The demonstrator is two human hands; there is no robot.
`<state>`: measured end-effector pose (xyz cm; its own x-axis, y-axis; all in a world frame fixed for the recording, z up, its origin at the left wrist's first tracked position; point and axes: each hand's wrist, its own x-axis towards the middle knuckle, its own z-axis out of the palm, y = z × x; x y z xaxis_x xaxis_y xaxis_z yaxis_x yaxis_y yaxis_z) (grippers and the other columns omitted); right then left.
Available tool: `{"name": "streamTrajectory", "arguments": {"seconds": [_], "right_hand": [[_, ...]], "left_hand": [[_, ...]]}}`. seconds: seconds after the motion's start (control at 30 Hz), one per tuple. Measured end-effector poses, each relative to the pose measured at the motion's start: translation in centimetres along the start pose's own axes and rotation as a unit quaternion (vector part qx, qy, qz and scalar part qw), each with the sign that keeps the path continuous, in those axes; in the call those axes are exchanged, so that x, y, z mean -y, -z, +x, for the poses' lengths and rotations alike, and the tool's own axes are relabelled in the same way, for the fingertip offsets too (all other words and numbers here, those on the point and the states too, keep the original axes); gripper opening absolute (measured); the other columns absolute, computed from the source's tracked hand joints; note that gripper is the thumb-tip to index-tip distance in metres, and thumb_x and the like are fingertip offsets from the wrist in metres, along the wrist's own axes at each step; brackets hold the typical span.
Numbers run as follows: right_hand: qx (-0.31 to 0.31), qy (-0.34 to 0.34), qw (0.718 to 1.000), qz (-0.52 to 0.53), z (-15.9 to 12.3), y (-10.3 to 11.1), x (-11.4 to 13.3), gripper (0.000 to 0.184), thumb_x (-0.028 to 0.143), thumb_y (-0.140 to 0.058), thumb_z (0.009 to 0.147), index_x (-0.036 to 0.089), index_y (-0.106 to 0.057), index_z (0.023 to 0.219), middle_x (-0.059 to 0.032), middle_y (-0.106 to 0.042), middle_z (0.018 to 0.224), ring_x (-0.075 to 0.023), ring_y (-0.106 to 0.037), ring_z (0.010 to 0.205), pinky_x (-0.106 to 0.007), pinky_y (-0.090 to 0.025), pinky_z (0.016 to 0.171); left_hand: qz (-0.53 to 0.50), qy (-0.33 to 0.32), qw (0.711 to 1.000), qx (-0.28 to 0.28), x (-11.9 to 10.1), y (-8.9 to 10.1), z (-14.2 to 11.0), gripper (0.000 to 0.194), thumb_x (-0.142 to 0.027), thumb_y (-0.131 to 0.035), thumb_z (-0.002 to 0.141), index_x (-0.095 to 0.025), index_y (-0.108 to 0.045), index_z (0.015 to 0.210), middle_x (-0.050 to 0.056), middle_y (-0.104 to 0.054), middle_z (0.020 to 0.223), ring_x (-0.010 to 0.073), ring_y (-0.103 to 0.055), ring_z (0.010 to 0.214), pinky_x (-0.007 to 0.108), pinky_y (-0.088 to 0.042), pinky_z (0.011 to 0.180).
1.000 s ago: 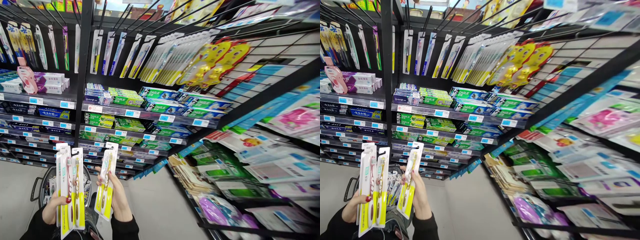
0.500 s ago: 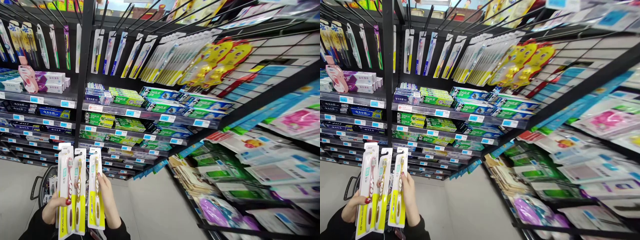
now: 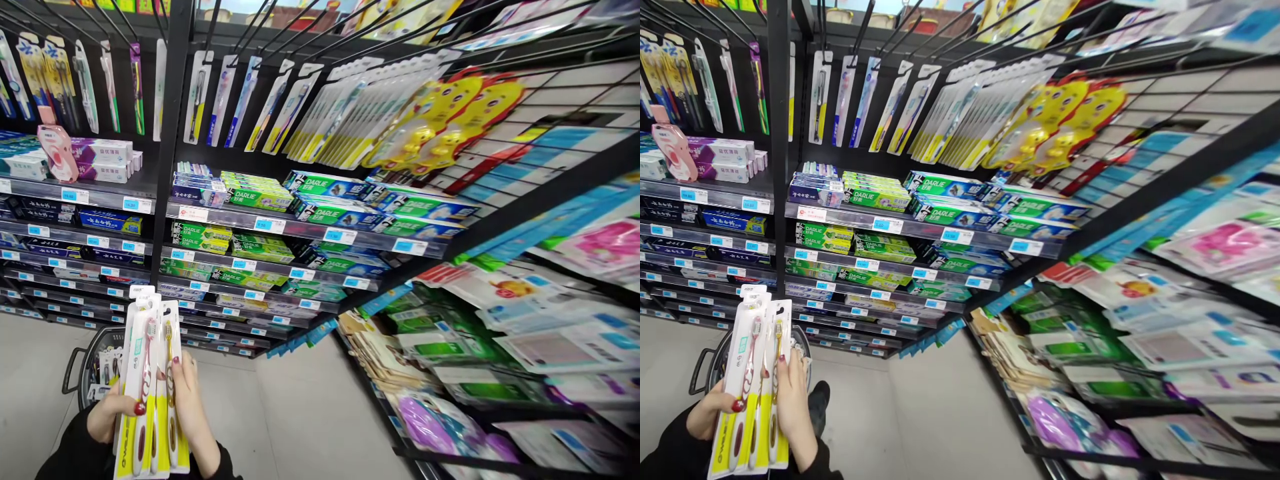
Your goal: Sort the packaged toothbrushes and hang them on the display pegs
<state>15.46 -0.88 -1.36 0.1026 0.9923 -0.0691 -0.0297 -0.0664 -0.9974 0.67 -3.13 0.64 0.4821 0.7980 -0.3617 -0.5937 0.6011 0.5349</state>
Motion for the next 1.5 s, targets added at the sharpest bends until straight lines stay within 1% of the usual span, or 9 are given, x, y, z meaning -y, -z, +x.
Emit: {"name": "streamTrajectory", "arguments": {"seconds": [0.13, 0.3, 0.43, 0.73, 0.8, 0.9, 1.07, 1.33, 1.5], "right_hand": [[-0.068, 0.071, 0.991, -0.096, -0.8, 0.2, 2.5, 0.022, 0.035, -0.057, 0.077, 0.029, -0.054, 0.098, -0.0054, -0.048, 0.102, -0.0258, -0.038, 0.103, -0.042, -0.027, 0.090], [0.052, 0.053, 0.988, -0.138, -1.1, -0.6, 4.1, 0.017, 0.031, -0.068, 0.066, 0.028, -0.059, 0.081, -0.0050, -0.050, 0.090, -0.0276, -0.040, 0.091, -0.039, -0.033, 0.076], [0.051, 0.021, 0.988, -0.142, -0.9, -1.1, 3.9, 0.020, 0.029, -0.069, 0.064, 0.027, -0.058, 0.081, -0.0040, -0.055, 0.085, -0.0257, -0.044, 0.084, -0.034, -0.036, 0.069], [0.076, -0.009, 0.996, 0.054, 0.3, 1.8, 5.3, 0.019, 0.034, -0.058, 0.077, 0.020, -0.052, 0.088, 0.0002, -0.059, 0.072, -0.0130, -0.055, 0.063, -0.023, -0.043, 0.060], [0.140, -0.072, 0.961, 0.228, 0.9, 2.5, 4.8, 0.021, 0.038, -0.054, 0.079, 0.018, -0.053, 0.086, 0.0031, -0.053, 0.063, -0.0053, -0.044, 0.042, -0.017, -0.038, 0.044], [0.229, -0.165, 0.825, 0.489, 1.5, 3.5, 3.0, 0.024, 0.038, -0.050, 0.080, 0.015, -0.053, 0.087, 0.0074, -0.045, 0.058, 0.0027, -0.016, 0.028, -0.011, -0.021, 0.028], [0.186, -0.183, 0.683, 0.682, 2.1, 3.7, 1.2, 0.020, 0.028, -0.041, 0.087, 0.012, -0.050, 0.094, 0.0068, -0.044, 0.061, 0.0039, -0.028, 0.028, -0.004, -0.025, 0.027], [0.142, -0.165, 0.663, 0.717, 4.5, 3.4, 3.7, 0.019, 0.011, -0.042, 0.086, 0.016, -0.043, 0.104, 0.0025, -0.049, 0.074, 0.0007, -0.047, 0.043, -0.005, -0.045, 0.041], [0.261, -0.131, 0.703, 0.648, 4.0, 3.5, 3.9, 0.012, 0.022, -0.049, 0.083, 0.015, -0.050, 0.093, 0.0070, -0.045, 0.059, 0.0019, -0.034, 0.029, -0.004, -0.034, 0.028]], "left_hand": [[-0.001, -0.011, 1.000, -0.019, 0.2, 0.0, 0.1, 0.075, -0.011, -0.067, 0.053, -0.016, -0.045, 0.125, 0.008, -0.071, 0.089, 0.0326, -0.061, 0.092, 0.044, -0.044, 0.087], [0.054, -0.034, 0.998, -0.014, 0.3, -0.5, 0.4, 0.064, -0.012, -0.070, 0.056, -0.014, -0.054, 0.117, 0.012, -0.068, 0.097, 0.0344, -0.059, 0.096, 0.045, -0.041, 0.089], [0.065, -0.052, 0.996, -0.018, 0.4, -1.1, 0.3, 0.056, -0.015, -0.072, 0.058, -0.018, -0.057, 0.112, 0.011, -0.065, 0.105, 0.0345, -0.054, 0.105, 0.045, -0.038, 0.093], [0.064, -0.101, 0.993, -0.026, 0.0, -1.2, 0.3, 0.056, -0.020, -0.065, 0.069, -0.020, -0.048, 0.122, 0.011, -0.063, 0.108, 0.0329, -0.052, 0.107, 0.044, -0.038, 0.093], [0.083, -0.099, 0.991, -0.027, -0.3, -1.0, 0.3, 0.056, -0.020, -0.066, 0.068, -0.019, -0.049, 0.121, 0.012, -0.063, 0.107, 0.0340, -0.051, 0.107, 0.045, -0.039, 0.091], [0.095, -0.086, 0.992, -0.012, -0.5, -0.8, 0.2, 0.055, -0.021, -0.066, 0.067, -0.020, -0.051, 0.119, 0.010, -0.063, 0.109, 0.0341, -0.050, 0.109, 0.044, -0.040, 0.090], [0.093, -0.072, 0.993, -0.003, -0.7, -0.6, 0.0, 0.054, -0.021, -0.066, 0.066, -0.020, -0.052, 0.118, 0.010, -0.060, 0.113, 0.0342, -0.049, 0.110, 0.043, -0.040, 0.091], [0.100, -0.052, 0.994, 0.006, -0.9, -0.2, 0.0, 0.036, -0.024, -0.066, 0.066, -0.018, -0.060, 0.101, 0.010, -0.060, 0.112, 0.0342, -0.047, 0.112, 0.045, -0.040, 0.090], [0.102, -0.051, 0.993, 0.001, -1.0, -0.3, -0.1, 0.041, -0.025, -0.067, 0.065, -0.018, -0.059, 0.105, 0.010, -0.061, 0.111, 0.0343, -0.048, 0.111, 0.045, -0.041, 0.089]]}}
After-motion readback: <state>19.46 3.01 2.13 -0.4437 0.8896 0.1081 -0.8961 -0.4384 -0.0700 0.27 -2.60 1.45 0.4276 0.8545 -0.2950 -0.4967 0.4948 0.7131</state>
